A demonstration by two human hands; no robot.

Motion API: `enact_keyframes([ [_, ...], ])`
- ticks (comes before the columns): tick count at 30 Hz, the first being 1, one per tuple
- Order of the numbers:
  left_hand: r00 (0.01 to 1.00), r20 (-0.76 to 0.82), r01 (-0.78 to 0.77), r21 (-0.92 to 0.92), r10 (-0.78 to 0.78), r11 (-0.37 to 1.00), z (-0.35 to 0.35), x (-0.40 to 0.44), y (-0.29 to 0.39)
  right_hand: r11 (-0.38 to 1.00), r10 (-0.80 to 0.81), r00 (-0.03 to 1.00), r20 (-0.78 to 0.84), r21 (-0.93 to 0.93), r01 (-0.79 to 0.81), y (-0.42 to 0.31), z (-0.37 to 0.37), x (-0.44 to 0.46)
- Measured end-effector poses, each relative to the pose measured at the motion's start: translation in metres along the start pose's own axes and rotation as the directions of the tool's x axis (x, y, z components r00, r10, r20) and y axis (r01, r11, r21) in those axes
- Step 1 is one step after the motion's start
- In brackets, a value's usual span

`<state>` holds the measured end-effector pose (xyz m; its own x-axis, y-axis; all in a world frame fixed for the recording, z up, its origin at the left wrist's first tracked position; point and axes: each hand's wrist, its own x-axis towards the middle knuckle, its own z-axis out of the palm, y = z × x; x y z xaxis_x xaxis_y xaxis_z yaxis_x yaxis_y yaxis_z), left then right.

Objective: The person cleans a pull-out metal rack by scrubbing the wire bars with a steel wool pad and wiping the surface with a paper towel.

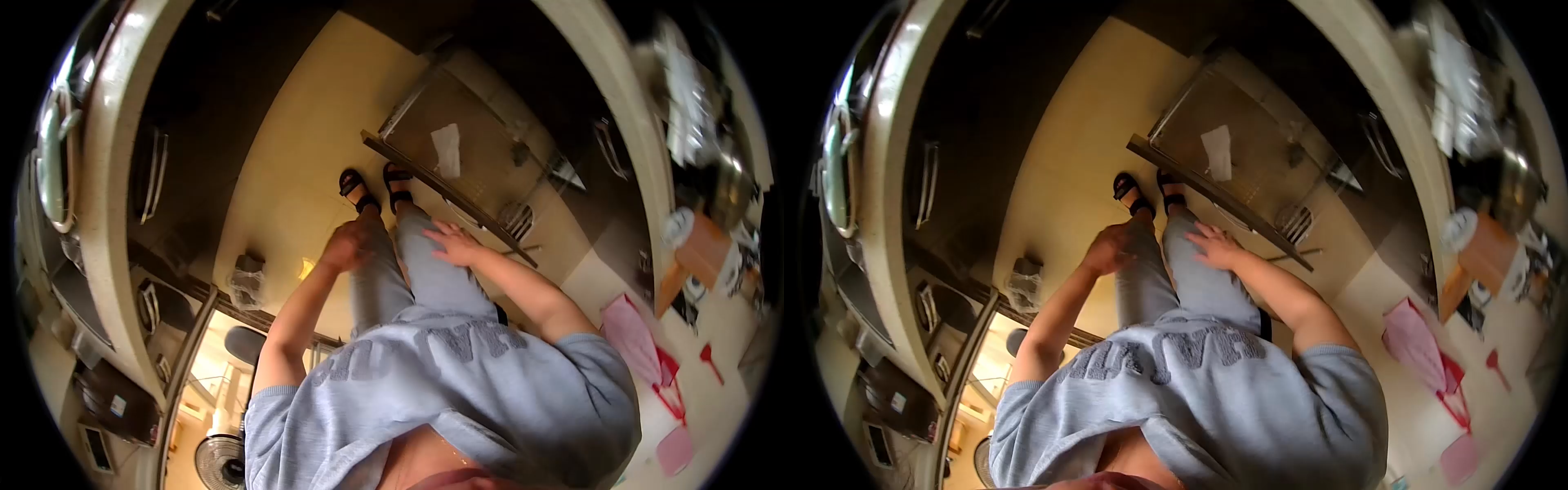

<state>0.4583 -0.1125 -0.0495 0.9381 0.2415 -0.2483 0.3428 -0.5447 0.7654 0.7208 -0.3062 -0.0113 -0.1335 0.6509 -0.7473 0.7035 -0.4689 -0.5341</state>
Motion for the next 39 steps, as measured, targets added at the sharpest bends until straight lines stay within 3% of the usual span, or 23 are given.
enact_keyframes([
  [1,0.992,-0.020,-0.122,0.037,0.123,0.992,0.029,0.000,-0.005,0.999,-0.026,0.999,0.048,-0.018,0.027,0.008,0.023,0.017],
  [4,0.955,0.224,-0.178,-0.092,0.195,0.980,0.062,0.029,-0.030,0.993,-0.116,0.991,-0.071,0.001,0.117,0.009,0.042,0.069],
  [7,0.986,0.117,-0.095,-0.214,0.123,0.972,0.066,0.046,-0.047,0.980,-0.197,0.968,-0.154,0.008,0.201,0.016,0.033,0.101],
  [10,0.942,-0.114,-0.330,-0.136,0.316,0.934,0.058,0.050,-0.068,0.936,-0.347,0.898,-0.272,-0.037,0.350,0.025,0.028,0.122],
  [13,0.908,-0.128,-0.412,-0.095,0.400,0.906,0.069,0.048,-0.083,0.882,-0.471,0.846,-0.251,-0.104,0.460,0.034,0.033,0.137],
  [16,0.850,-0.137,-0.512,0.006,0.508,0.859,0.085,0.044,-0.087,0.809,-0.587,0.737,-0.335,-0.210,0.549,0.050,0.051,0.142],
  [20,0.819,-0.081,-0.522,0.307,0.568,0.796,0.092,0.016,-0.072,0.785,-0.618,0.627,-0.474,-0.341,0.517,0.049,0.082,0.129],
  [23,0.873,-0.120,-0.414,0.327,0.472,0.849,0.110,0.007,-0.057,0.824,-0.558,0.599,-0.574,-0.302,0.479,0.056,0.098,0.107],
  [26,0.861,-0.222,-0.342,0.413,0.458,0.844,0.109,0.009,-0.046,0.821,-0.552,0.456,-0.698,-0.361,0.442,0.047,0.101,0.109],
  [29,0.859,-0.300,-0.247,0.465,0.414,0.850,0.122,-0.004,-0.038,0.821,-0.471,0.303,-0.828,-0.286,0.493,0.052,0.106,0.099],
  [32,0.842,-0.369,-0.189,0.481,0.394,0.856,0.125,-0.003,-0.023,0.778,-0.436,0.221,-0.873,-0.242,0.580,0.056,0.083,0.073],
  [35,0.831,-0.451,-0.129,0.411,0.324,0.903,0.130,0.013,-0.004,0.866,-0.298,0.337,-0.893,-0.104,0.489,0.081,0.047,0.049],
  [37,0.816,-0.492,-0.128,0.362,0.305,0.924,0.127,0.025,0.018,0.893,-0.336,0.316,-0.887,-0.194,0.406,0.122,0.023,0.061],
  [38,0.807,-0.496,-0.153,0.348,0.321,0.925,0.122,0.033,0.034,0.905,-0.209,0.482,-0.851,0.018,0.425,0.143,0.015,0.068],
  [39,0.796,-0.502,-0.180,0.335,0.337,0.925,0.117,0.044,0.047,0.944,-0.180,0.561,-0.808,0.018,0.330,0.165,0.008,0.075],
])
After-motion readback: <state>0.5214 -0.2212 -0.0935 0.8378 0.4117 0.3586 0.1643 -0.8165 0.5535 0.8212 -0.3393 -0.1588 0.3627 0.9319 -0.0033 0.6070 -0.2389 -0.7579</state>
